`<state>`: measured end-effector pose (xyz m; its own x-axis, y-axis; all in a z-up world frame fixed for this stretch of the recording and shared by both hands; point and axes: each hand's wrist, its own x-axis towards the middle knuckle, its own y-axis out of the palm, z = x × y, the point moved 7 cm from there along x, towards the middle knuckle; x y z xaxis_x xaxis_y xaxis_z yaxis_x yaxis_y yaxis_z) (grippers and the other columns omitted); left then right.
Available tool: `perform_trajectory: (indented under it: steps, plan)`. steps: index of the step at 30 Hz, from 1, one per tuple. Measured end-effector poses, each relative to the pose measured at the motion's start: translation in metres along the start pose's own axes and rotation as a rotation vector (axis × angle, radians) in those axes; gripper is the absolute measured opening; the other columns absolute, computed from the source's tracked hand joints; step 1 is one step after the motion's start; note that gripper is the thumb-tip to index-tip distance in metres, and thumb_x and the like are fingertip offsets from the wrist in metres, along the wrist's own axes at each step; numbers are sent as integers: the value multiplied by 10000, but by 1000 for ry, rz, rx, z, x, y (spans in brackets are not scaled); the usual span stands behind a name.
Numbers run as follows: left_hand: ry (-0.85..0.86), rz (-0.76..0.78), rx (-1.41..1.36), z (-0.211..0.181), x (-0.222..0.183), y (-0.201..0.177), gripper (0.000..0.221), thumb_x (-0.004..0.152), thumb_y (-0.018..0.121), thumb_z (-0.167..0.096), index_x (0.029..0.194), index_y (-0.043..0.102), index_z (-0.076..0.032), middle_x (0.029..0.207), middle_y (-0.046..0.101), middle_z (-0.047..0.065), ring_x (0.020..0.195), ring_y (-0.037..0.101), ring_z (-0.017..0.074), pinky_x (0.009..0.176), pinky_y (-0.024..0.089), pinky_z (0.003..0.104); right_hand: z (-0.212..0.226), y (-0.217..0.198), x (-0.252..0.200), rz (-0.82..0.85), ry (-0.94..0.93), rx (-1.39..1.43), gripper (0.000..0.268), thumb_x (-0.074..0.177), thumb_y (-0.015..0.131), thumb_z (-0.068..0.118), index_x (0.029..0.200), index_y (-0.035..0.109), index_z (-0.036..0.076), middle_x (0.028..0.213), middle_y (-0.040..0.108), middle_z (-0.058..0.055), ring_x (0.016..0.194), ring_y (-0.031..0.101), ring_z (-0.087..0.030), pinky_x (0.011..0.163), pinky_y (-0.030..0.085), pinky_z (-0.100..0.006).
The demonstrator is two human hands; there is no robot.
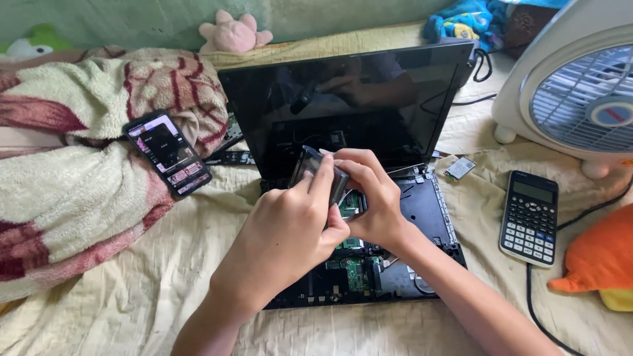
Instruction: Disassembling a laptop to access internal components, including removing the keyboard and bezel.
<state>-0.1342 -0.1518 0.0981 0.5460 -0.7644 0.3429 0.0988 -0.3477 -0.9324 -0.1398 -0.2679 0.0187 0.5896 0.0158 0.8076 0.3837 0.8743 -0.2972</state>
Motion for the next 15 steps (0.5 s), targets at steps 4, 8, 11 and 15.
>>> perform_trajectory:
  steps: [4, 8, 11, 15]
  plan:
    - [13, 75, -95, -1, -3, -10, 657, 874, 608, -116, 1482, 457, 81, 829, 707, 159, 520, 686, 260, 464, 586, 403, 13, 2, 6, 16, -33, 21, 510, 947, 714, 265, 1332, 500, 10, 1312, 589, -239, 1133, 656, -280, 798, 664, -273]
    - [15, 87, -98, 3, -6, -13, 650, 829, 619, -80, 1441, 474, 81, 844, 728, 133, 523, 691, 247, 442, 566, 384, 13, 2, 4, 38, -38, -11, 497, 929, 733, 244, 1297, 507, -1, 1261, 562, -231, 1103, 662, -278, 778, 647, -265]
    - [-51, 19, -48, 18, -8, -29, 584, 838, 644, 44, 1408, 516, 49, 700, 679, 93, 501, 671, 154, 463, 626, 239, 13, 0, 3, 40, -22, 35, 744, 852, 844, 384, 1370, 447, 26, 1290, 514, -247, 1144, 638, -310, 824, 689, -324]
    - [-75, -62, -225, 37, -15, -56, 584, 889, 622, -7, 1455, 493, 60, 866, 729, 164, 661, 725, 190, 515, 659, 272, 14, 1, 11, -27, 38, 350, 760, 776, 908, 204, 1339, 427, 32, 1361, 534, -240, 1302, 619, -346, 1020, 625, -405]
